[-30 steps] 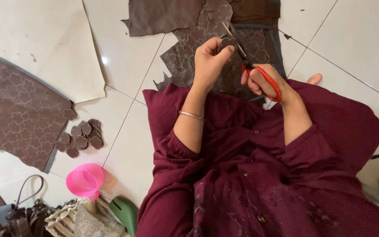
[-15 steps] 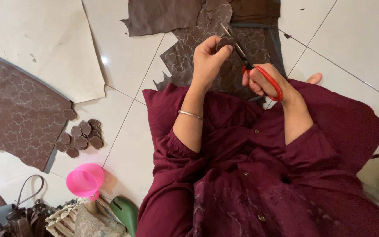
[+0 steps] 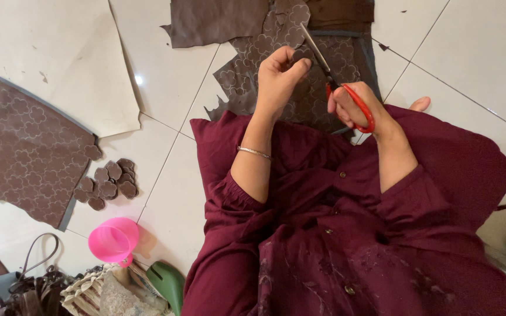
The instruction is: The person sits on the floor and uses red-handled scissors to cut small flower-shaped pieces from a brown patterned fabric. They repeatedly pick up a piece, trim its edges, and place it aside with other cut pieces.
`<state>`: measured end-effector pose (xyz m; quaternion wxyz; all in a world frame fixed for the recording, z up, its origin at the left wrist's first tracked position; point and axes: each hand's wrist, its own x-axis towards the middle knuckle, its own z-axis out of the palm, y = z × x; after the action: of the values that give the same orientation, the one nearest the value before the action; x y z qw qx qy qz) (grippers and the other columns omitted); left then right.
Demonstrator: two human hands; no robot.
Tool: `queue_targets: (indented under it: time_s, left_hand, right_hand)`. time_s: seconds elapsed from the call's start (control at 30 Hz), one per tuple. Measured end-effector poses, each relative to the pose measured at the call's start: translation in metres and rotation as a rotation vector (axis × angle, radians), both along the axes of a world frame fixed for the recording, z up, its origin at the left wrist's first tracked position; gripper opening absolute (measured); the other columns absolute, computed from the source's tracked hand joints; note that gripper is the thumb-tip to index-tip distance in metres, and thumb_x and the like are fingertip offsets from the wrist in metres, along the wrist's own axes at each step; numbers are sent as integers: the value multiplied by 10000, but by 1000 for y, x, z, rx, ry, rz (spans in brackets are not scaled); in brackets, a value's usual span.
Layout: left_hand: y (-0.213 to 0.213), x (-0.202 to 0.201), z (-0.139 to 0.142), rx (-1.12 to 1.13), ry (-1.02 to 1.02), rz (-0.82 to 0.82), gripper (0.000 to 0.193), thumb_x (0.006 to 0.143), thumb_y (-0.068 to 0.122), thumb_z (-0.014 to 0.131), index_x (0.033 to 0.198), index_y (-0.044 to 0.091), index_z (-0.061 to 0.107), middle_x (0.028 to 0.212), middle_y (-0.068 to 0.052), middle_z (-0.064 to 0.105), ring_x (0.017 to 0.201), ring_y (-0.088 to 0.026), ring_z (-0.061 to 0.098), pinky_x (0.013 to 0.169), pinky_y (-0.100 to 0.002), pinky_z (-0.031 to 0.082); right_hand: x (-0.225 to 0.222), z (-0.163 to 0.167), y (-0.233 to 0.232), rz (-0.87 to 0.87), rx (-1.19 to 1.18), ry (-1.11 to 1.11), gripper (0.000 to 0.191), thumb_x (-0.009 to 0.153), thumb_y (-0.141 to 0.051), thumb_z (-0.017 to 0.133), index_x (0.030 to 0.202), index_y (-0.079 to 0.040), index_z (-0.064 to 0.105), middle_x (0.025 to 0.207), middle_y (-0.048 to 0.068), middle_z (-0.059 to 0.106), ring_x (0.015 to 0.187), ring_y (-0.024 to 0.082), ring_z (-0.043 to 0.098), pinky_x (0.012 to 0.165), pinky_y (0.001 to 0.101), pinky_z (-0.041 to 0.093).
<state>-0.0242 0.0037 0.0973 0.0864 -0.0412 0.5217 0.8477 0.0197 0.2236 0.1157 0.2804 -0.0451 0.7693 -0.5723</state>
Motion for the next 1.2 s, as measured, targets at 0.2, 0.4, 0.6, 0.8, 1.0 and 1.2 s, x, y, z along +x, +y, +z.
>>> queue_targets:
  time_s: [0.2,0.4,0.6,0.8,1.0,1.2]
  left_hand:
    - [-8,-1,11,-44,-31,-27,119,847,10,728,903,76,646,771,46,669,667,-43,620,606,-203,517]
    - [-14,-1,10,-101,-8,-114,72,918,109,726,918,47,689,743,51,628,654,-35,561,600,-204,462]
    - [-14,0,9,-181,-22,-125,108,918,150,722,871,54,706,694,63,600,625,-26,538,574,-196,436]
    - [-16,1,12,-204,20,-113,123,903,104,729,812,37,681,676,68,577,622,-19,492,563,-209,387]
    - [-17,1,17,-275,29,-97,125,879,87,717,778,41,661,652,87,542,602,-3,453,535,-206,349]
    - [-16,3,19,-278,42,-87,112,877,81,706,784,37,664,653,91,547,601,4,453,531,-202,349]
  right_hand:
    - [-3,8,-2,-25,-7,-63,608,966,-556,450,1103,-4,667,704,-20,498,614,100,492,578,264,439]
    - [-4,28,-15,-25,103,-115,387,919,-262,465,1132,-9,666,739,-10,503,674,119,497,659,285,465]
    - [-3,40,-20,-4,139,-117,379,901,-274,481,1086,-9,677,723,-11,499,664,122,505,636,284,460]
    - [-1,39,-19,-1,124,-149,384,868,-269,494,1060,-4,694,679,-17,479,635,123,482,602,280,435]
    - [2,25,-12,61,13,-89,574,966,-532,492,1081,-4,684,669,-28,469,606,111,465,573,274,417]
    - [1,15,-6,111,-120,-61,757,964,-701,469,1115,12,677,714,-38,494,639,93,481,588,262,433]
